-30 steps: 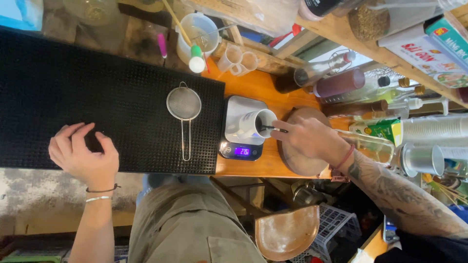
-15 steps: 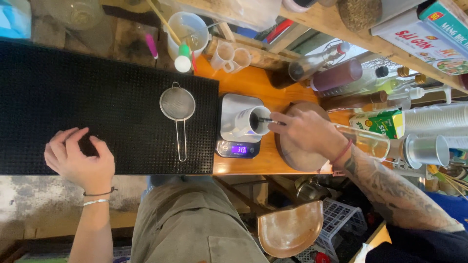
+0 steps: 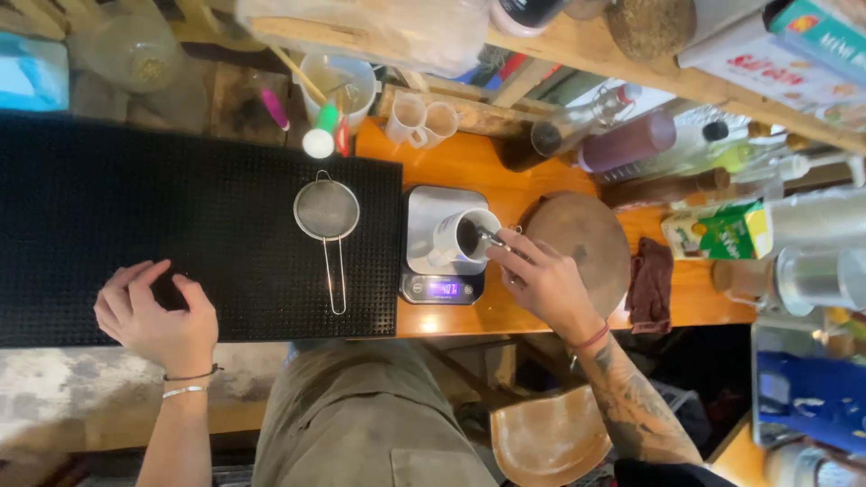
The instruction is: The person dispenses water from a large blue dispenser into a metal cup. They then move to a counter, place a white mug on a digital scale, and add a dark liquid from a squeeze bottle into the mug.
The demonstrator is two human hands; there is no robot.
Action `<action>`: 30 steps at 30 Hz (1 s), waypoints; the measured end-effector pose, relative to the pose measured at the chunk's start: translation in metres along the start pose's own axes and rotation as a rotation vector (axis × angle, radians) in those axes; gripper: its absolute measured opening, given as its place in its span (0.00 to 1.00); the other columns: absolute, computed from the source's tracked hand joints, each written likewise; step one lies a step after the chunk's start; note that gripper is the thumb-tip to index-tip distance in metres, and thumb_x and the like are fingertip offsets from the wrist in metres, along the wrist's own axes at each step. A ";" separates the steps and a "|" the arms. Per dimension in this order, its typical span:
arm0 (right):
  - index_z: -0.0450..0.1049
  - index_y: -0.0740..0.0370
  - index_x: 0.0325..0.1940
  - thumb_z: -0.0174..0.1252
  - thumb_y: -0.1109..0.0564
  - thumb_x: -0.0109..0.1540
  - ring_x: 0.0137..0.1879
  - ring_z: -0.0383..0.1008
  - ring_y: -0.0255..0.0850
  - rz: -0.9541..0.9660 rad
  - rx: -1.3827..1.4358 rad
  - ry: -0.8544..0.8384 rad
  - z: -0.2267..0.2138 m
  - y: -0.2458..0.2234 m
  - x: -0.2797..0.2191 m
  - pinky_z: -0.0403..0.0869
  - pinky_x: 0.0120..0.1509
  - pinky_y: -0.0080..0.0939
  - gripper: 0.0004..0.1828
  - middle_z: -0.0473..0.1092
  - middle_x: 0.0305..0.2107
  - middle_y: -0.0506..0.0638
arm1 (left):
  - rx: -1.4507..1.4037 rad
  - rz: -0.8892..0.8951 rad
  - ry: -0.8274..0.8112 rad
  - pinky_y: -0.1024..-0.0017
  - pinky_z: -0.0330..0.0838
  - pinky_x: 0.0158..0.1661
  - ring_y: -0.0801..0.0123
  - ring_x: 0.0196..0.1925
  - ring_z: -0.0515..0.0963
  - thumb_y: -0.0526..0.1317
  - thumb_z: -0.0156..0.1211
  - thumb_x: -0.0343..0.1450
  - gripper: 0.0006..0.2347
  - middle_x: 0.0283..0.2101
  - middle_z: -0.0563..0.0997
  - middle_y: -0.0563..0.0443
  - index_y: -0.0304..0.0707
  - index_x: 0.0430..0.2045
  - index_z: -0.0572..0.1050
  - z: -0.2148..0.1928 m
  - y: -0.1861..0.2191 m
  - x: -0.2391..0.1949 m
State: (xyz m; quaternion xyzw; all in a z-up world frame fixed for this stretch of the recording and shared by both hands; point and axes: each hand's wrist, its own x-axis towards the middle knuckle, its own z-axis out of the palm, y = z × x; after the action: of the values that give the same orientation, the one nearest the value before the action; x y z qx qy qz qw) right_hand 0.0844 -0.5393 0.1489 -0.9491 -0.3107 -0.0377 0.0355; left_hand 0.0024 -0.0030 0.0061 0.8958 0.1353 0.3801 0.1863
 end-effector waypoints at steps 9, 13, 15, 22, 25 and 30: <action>0.74 0.40 0.71 0.59 0.58 0.67 0.41 0.80 0.53 -0.120 -0.116 -0.216 -0.041 0.008 0.017 0.79 0.25 0.59 0.28 0.72 0.73 0.41 | 0.027 0.070 -0.028 0.41 0.69 0.61 0.37 0.60 0.84 0.27 0.70 0.77 0.10 0.58 0.86 0.35 0.27 0.52 0.88 0.003 -0.008 -0.003; 0.75 0.43 0.70 0.58 0.60 0.68 0.36 0.79 0.54 -0.249 -0.205 -0.291 -0.061 0.006 0.035 0.77 0.21 0.56 0.25 0.70 0.72 0.43 | 0.021 0.052 -0.039 0.40 0.70 0.60 0.37 0.60 0.82 0.25 0.71 0.77 0.10 0.58 0.85 0.36 0.26 0.51 0.88 0.001 -0.002 -0.003; 0.72 0.44 0.70 0.64 0.62 0.65 0.36 0.80 0.49 -0.331 -0.301 -0.349 -0.063 0.009 0.039 0.80 0.24 0.51 0.30 0.67 0.72 0.46 | 0.037 0.042 -0.039 0.43 0.70 0.60 0.41 0.58 0.82 0.25 0.71 0.77 0.09 0.58 0.85 0.37 0.26 0.51 0.89 0.004 -0.006 -0.005; 0.72 0.43 0.77 0.55 0.58 0.70 0.42 0.82 0.54 -0.218 -0.229 -0.423 -0.072 0.007 0.038 0.84 0.22 0.59 0.30 0.67 0.75 0.46 | 0.017 0.064 -0.057 0.41 0.68 0.62 0.36 0.60 0.84 0.25 0.70 0.77 0.10 0.57 0.85 0.34 0.26 0.52 0.88 0.000 -0.004 -0.001; 0.72 0.41 0.72 0.59 0.58 0.67 0.45 0.81 0.55 -0.113 -0.141 -0.317 -0.052 0.013 0.019 0.79 0.19 0.61 0.28 0.70 0.75 0.45 | 0.025 0.084 -0.034 0.42 0.69 0.61 0.37 0.58 0.84 0.24 0.70 0.78 0.09 0.58 0.85 0.34 0.24 0.52 0.89 0.002 -0.007 -0.003; 0.73 0.34 0.77 0.66 0.57 0.63 0.48 0.82 0.52 -0.006 -0.022 -0.121 -0.024 0.015 -0.006 0.78 0.24 0.55 0.37 0.71 0.78 0.41 | 0.057 0.103 -0.051 0.41 0.69 0.60 0.36 0.60 0.85 0.23 0.72 0.78 0.09 0.58 0.86 0.34 0.25 0.52 0.88 0.001 -0.006 -0.003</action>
State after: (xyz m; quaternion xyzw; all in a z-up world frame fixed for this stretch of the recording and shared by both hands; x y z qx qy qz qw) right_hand 0.0872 -0.5566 0.1715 -0.9490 -0.3147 0.0163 0.0063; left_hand -0.0002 0.0014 0.0008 0.9159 0.0951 0.3622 0.1446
